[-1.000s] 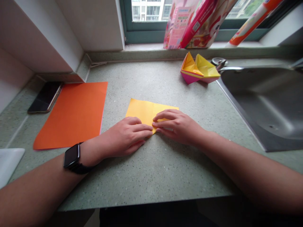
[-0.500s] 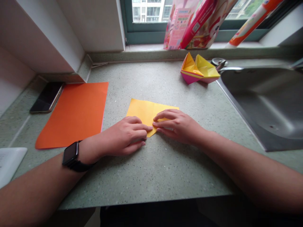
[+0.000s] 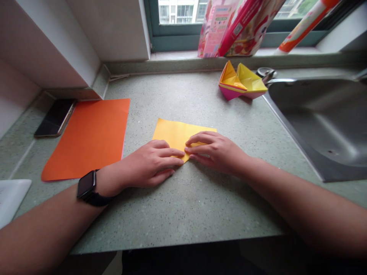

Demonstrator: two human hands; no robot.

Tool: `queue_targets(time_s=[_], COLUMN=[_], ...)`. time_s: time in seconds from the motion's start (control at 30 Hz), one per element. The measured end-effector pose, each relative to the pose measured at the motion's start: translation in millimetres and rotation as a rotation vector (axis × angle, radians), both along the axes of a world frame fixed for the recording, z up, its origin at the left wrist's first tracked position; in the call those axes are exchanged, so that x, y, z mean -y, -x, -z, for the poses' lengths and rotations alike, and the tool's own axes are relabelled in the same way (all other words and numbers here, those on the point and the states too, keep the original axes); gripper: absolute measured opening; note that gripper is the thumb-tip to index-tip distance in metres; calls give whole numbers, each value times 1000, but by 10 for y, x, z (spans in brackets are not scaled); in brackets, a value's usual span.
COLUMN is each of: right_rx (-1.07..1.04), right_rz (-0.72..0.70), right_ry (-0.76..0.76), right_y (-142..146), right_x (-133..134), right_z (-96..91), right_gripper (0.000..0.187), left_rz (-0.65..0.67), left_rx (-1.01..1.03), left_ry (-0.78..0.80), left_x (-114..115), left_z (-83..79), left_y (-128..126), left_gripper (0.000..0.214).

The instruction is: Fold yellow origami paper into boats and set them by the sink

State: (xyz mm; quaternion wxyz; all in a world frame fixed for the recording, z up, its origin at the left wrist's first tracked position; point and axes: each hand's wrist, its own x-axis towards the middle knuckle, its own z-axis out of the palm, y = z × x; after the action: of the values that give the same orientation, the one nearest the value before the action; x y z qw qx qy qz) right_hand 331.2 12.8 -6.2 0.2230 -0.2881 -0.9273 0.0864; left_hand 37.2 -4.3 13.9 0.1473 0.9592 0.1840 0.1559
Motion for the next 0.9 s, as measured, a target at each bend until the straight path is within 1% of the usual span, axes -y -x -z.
queue_targets(time_s=[0.4, 0.63, 0.9], right_rx=[-8, -12, -11], right_rz=[-3, -2, -10], right_ry=[-34, -51, -51], right_y=[1, -2, -10], right_x=[4, 12, 2], right_z=[-3, 1, 9], right_gripper=[20, 20, 19], left_rz=[12, 22, 24], left_rx=[-6, -2, 2], left_ry=[-18, -66, -79], left_x=[7, 3, 3], left_z=[5, 15, 14], left_y=[-5, -3, -7], left_gripper=[35, 33, 33])
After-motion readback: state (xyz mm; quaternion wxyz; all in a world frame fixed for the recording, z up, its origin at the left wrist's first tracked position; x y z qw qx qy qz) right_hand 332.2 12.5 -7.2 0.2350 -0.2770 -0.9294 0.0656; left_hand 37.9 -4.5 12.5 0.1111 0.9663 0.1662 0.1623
